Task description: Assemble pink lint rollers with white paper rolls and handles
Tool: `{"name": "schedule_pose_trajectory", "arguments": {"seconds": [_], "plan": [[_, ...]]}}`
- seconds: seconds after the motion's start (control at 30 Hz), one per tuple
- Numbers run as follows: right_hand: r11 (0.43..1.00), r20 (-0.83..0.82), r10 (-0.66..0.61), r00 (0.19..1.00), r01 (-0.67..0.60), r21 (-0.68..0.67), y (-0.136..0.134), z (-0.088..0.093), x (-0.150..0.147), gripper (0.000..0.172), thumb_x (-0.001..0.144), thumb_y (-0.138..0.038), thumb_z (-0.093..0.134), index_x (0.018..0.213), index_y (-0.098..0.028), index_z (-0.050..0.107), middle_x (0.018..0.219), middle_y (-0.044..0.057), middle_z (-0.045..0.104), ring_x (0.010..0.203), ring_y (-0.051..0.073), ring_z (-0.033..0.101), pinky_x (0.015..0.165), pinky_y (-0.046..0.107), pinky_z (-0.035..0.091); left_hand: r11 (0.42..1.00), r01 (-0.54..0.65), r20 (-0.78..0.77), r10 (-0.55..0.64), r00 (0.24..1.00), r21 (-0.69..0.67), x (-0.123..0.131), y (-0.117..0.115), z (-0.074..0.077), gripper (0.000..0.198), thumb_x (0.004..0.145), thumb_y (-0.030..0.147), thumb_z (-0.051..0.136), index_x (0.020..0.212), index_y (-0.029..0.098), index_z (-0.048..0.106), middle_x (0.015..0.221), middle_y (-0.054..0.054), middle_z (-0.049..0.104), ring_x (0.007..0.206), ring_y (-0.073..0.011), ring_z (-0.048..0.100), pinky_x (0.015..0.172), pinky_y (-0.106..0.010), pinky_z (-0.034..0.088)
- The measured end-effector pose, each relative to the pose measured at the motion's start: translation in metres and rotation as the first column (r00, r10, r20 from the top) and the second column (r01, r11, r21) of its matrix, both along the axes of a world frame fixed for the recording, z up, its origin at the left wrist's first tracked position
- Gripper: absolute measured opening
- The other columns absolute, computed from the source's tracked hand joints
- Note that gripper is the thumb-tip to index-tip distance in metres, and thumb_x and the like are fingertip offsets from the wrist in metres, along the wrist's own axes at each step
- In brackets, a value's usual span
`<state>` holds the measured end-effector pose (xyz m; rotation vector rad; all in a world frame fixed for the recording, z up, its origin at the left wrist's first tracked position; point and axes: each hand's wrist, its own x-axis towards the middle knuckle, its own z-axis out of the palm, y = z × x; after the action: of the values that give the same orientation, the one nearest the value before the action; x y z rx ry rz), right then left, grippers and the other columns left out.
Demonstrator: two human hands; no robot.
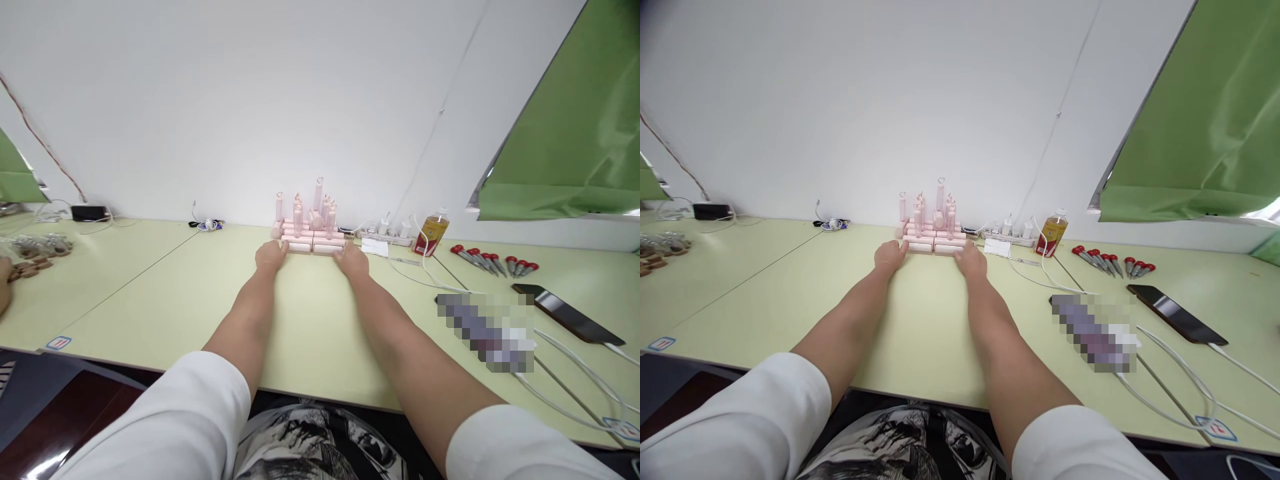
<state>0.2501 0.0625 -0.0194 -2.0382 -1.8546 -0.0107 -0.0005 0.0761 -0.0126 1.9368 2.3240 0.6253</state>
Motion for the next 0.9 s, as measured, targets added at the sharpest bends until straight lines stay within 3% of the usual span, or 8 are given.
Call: {"name": "schedule_pose_trajectory", "arguments": {"seconds": [0.27,0.63,0.9], "plan": [[0.999,0.021,0.013,1.000,-0.012,-0.041,0.0019,0.0020,0.0023,0.037,0.099,-0.040,0.036,0.119,-0.017,0.056,0.114,0.017,0.067,0.106,0.030,0.064,0.083,0.037,0.047,0.999,0.038,0.014,-0.038,0.999,0.006,-0.0017,-0.0004,-0.0007,0.060,0.097,0.053,0.023,0.096,0.021,0.074,0.101,-0.013,0.074,0.095,-0.0293,0.067,0.074,-0.036,0.049],[0.997,0.019,0.047,0.999,-0.046,-0.057,0.0008,0.0017,-0.0002,0.042,0.099,-0.050,0.037,0.111,-0.019,0.061,0.107,0.015,0.069,0.100,0.028,0.066,0.078,0.035,0.047,0.999,0.040,0.004,-0.040,0.999,0.022,-0.0025,0.0011,-0.0030,0.057,0.097,0.048,0.024,0.095,0.021,0.075,0.100,-0.014,0.074,0.093,-0.0304,0.067,0.074,-0.038,0.049],[0.999,-0.011,0.049,0.999,-0.050,-0.018,-0.0016,0.0005,0.0000,0.039,0.100,-0.041,0.031,0.107,-0.018,0.062,0.101,0.015,0.070,0.094,0.028,0.066,0.072,0.033,0.044,0.999,0.039,0.025,-0.040,0.999,0.037,-0.0042,0.0035,-0.0052,0.048,0.095,0.046,0.031,0.088,0.021,0.072,0.097,-0.014,0.073,0.092,-0.0302,0.066,0.072,-0.037,0.047]]}}
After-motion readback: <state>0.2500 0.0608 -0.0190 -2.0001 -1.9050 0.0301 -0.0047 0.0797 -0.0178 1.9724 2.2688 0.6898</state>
